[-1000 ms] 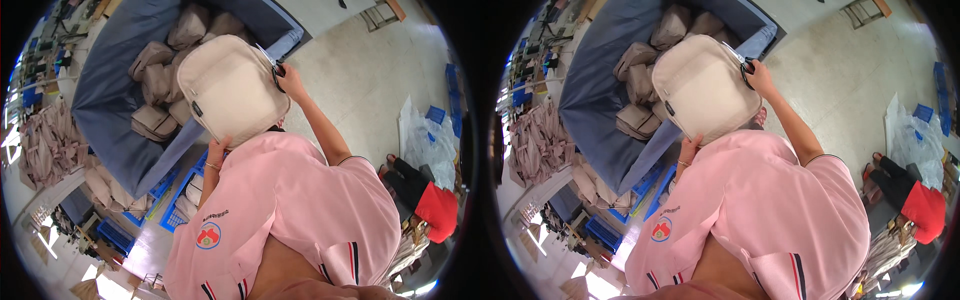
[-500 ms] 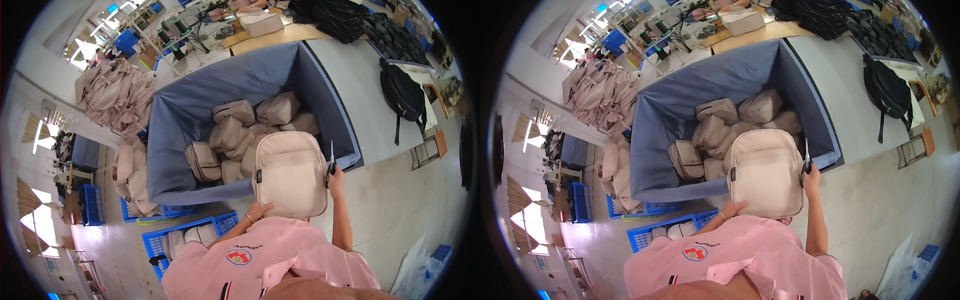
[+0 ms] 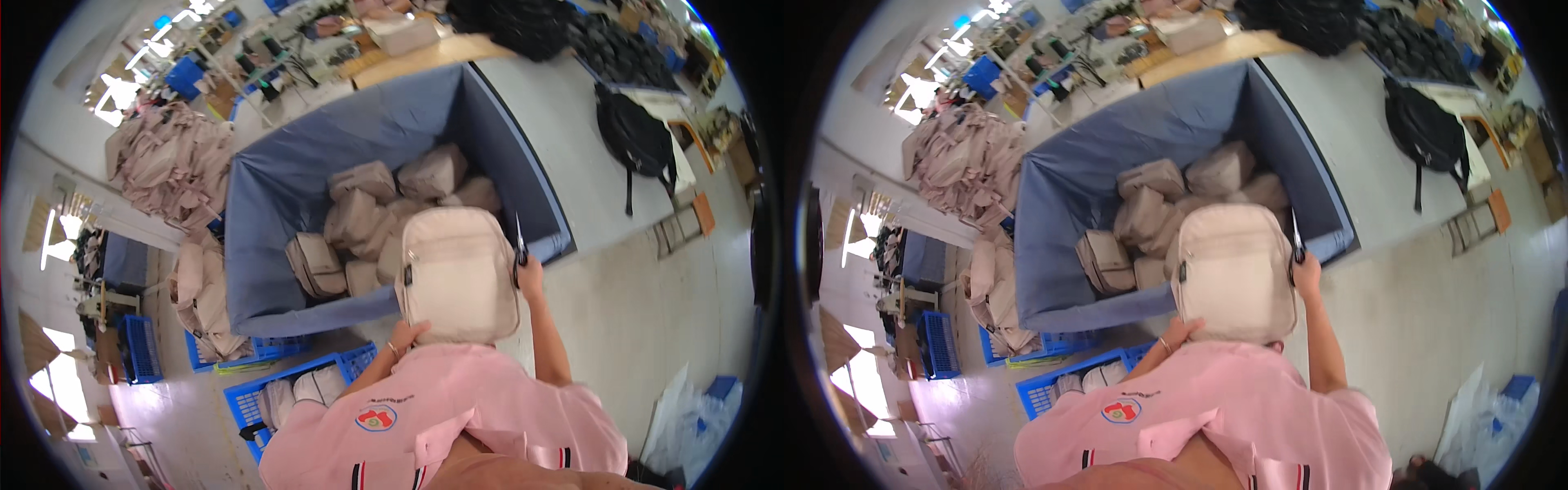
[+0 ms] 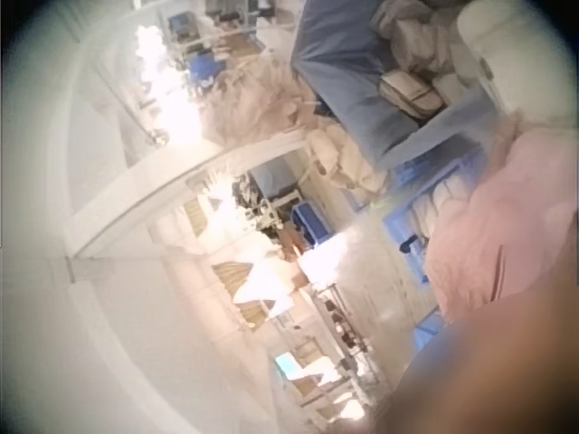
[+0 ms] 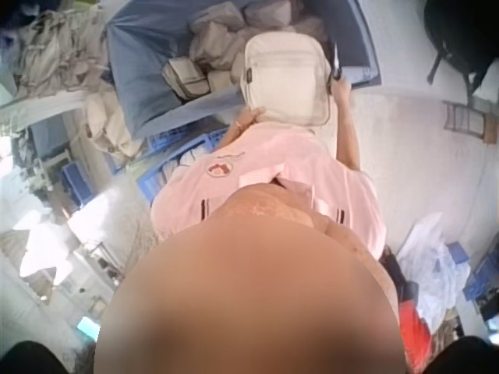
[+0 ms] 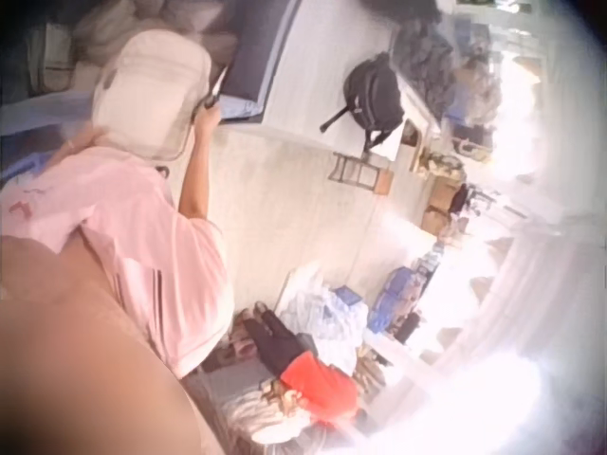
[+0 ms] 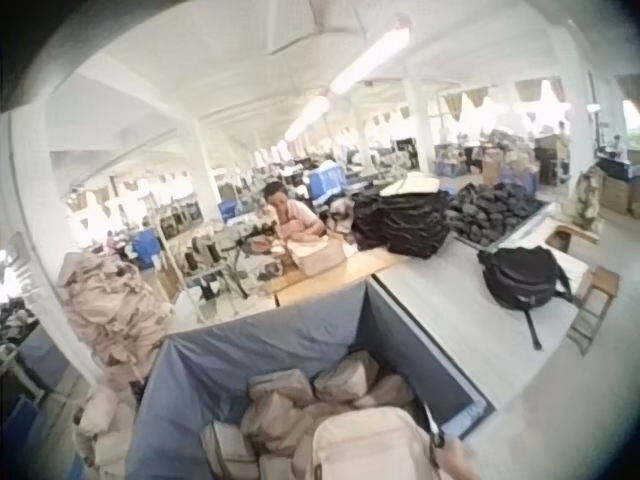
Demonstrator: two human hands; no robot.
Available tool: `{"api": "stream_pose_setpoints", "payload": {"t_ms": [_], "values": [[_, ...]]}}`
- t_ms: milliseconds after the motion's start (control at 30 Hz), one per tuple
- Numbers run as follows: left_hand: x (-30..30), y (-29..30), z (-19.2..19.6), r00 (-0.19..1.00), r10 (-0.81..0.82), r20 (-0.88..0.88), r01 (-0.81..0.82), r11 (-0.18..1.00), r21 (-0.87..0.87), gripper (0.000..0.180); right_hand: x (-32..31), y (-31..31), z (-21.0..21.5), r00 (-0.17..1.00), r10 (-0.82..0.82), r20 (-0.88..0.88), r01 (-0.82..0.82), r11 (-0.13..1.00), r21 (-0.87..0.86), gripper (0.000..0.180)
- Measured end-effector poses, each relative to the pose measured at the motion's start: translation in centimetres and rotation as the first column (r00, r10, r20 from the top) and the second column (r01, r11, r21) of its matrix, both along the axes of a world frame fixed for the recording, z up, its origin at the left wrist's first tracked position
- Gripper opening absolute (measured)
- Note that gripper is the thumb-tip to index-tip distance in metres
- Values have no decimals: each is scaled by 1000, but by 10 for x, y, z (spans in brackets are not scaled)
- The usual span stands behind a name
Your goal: Using scissors to trim excess threads from backpacks taken from a large bin in a factory setting.
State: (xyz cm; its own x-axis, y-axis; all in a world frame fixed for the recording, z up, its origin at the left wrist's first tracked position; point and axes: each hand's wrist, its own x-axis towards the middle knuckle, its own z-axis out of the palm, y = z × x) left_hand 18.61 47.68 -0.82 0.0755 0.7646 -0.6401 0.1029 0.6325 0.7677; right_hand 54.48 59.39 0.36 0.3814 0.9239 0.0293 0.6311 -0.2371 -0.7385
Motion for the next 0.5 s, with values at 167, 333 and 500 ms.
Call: {"api": "stream_pose_setpoints", "payload": {"t_ms": [167,333,500], "values": [[5,28,48,945,-175,-278,89,951,-296,51,12,10,18,631,28,-775,-95,995,-42,13],[17,29,48,925,220,310,-154,962,-224,56,8,-18,15,740,-191,-645,149,982,-119,25],[9,18,34,926,196,324,-112,959,-261,57,12,-90,41,999,-17,-28,6,934,-356,61]]}}
